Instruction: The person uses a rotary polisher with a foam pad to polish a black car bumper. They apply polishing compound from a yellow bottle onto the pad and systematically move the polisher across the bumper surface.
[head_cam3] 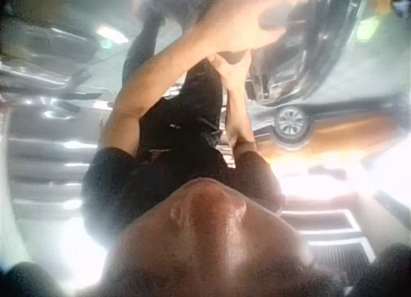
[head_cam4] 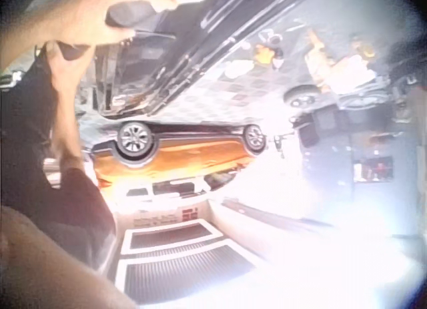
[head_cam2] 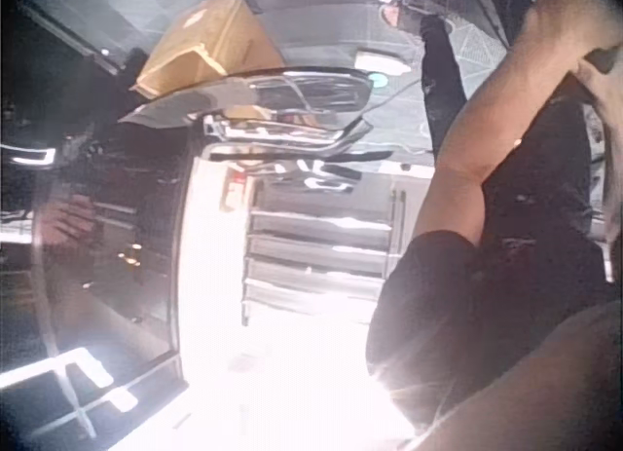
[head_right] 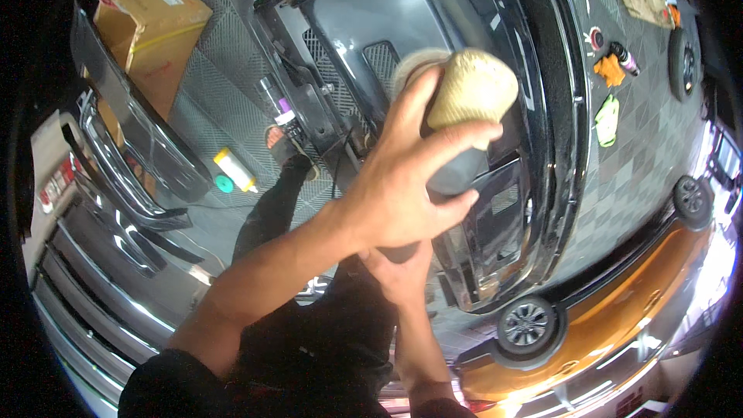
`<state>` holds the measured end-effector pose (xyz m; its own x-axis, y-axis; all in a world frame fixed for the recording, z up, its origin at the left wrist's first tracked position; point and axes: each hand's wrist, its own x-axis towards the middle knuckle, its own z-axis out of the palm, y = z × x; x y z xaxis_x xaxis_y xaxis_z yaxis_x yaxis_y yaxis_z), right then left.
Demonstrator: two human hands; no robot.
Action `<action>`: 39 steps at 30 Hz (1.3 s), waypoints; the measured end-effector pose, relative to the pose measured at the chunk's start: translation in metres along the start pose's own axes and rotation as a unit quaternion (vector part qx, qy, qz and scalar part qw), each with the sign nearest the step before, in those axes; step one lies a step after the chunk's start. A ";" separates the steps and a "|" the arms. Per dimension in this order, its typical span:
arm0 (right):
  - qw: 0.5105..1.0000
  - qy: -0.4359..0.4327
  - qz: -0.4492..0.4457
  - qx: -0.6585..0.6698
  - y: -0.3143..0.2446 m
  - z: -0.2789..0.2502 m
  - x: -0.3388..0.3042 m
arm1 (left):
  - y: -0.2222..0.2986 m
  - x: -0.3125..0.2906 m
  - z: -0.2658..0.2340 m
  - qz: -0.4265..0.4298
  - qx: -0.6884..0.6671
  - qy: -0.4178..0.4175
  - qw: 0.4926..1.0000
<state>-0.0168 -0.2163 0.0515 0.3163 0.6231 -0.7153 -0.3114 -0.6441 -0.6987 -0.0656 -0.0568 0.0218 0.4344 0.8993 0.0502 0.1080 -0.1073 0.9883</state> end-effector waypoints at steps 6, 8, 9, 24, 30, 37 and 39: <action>0.991 -0.100 -0.042 -0.080 -0.030 0.016 0.042 | -0.013 0.033 -0.035 -0.002 0.001 0.131 0.991; 0.991 -0.100 -0.051 -0.073 -0.038 0.019 0.046 | -0.012 0.035 -0.036 -0.003 0.012 0.148 0.989; 0.991 -0.097 -0.046 -0.075 -0.039 0.015 0.045 | -0.011 0.037 -0.035 -0.003 0.017 0.154 0.988; 1.000 0.004 0.007 -0.014 -0.039 -0.006 0.006 | 0.004 0.026 0.007 -0.047 -0.021 0.100 0.994; 0.996 -0.076 -0.012 -0.036 -0.067 0.031 0.050 | -0.012 0.060 -0.037 -0.020 0.058 0.177 0.982; 0.993 -0.109 -0.014 0.039 -0.059 0.046 0.056 | -0.013 0.086 -0.057 0.013 0.169 0.175 0.970; 0.995 -0.090 -0.044 0.029 -0.041 0.042 0.052 | -0.021 0.088 -0.078 0.007 -0.129 -0.041 0.991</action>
<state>-0.0251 -0.1390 0.0428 0.1813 0.7489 -0.6374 -0.3415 -0.5598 -0.7550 -0.0997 0.0574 0.0166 0.5061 0.8602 0.0623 -0.1267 0.0027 0.9919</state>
